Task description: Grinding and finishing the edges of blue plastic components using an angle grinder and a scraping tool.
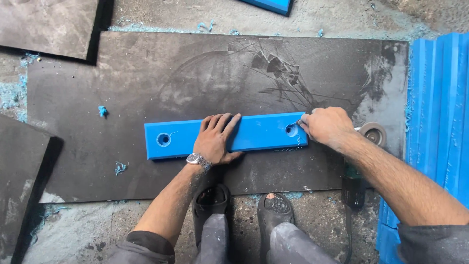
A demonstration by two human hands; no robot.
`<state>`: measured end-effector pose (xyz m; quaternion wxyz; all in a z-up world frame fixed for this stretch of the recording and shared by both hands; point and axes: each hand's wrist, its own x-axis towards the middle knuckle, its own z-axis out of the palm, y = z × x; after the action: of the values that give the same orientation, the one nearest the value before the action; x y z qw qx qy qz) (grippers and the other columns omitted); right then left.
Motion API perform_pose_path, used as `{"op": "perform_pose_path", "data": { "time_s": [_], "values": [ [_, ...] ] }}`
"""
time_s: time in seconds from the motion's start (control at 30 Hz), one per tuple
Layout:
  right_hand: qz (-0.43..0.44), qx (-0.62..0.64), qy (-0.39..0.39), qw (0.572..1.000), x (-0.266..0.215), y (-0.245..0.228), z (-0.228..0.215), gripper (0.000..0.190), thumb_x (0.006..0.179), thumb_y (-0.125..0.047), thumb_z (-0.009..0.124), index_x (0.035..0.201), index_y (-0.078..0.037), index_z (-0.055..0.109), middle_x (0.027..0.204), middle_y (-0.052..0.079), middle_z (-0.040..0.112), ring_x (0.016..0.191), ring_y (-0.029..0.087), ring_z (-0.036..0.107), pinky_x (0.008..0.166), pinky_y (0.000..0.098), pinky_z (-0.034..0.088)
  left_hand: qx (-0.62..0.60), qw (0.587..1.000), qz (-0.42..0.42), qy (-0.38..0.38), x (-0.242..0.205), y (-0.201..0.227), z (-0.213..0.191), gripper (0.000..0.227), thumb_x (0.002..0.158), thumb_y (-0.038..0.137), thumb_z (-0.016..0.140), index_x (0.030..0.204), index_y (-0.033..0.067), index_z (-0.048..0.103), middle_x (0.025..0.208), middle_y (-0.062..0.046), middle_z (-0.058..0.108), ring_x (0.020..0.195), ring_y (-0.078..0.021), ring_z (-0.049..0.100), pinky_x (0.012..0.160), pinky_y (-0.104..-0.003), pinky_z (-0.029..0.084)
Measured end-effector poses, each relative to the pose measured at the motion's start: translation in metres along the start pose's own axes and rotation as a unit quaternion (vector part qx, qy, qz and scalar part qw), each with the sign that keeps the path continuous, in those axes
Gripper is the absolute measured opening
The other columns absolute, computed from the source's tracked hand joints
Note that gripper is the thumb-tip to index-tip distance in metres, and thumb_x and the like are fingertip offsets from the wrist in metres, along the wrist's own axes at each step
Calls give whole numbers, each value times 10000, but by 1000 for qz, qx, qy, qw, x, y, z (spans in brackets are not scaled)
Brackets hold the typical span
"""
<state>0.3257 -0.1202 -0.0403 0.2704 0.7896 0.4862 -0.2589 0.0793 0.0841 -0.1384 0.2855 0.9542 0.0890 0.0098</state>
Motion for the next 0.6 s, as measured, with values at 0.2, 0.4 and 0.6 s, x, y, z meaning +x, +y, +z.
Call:
{"op": "perform_pose_path", "data": {
  "time_s": [0.2,0.4,0.6],
  "values": [
    [83,97,-37,991,-22,-15,27,363,991,-437,538,1045,-159,765,888,151,759,851,367,746,784,511,597,18,1000,-22,-11,-1,2,4,1115,613,565,847,1547,190,368,1445,-149,486,1351,-359,443,1166,-544,285],
    [113,140,-66,981,-12,-58,25,283,922,-298,628,991,-71,782,948,190,762,882,383,755,806,501,610,26,999,-23,-37,2,3,6,1129,627,600,828,1559,202,330,1456,-141,480,1353,-362,432,1164,-550,273],
    [98,126,-51,986,22,-61,-15,257,853,-209,693,1030,-54,797,1032,216,752,970,390,743,859,501,604,29,999,4,-37,-1,-2,7,1128,663,634,802,1570,184,304,1469,-170,471,1350,-384,424,1146,-574,270]
  ]
}}
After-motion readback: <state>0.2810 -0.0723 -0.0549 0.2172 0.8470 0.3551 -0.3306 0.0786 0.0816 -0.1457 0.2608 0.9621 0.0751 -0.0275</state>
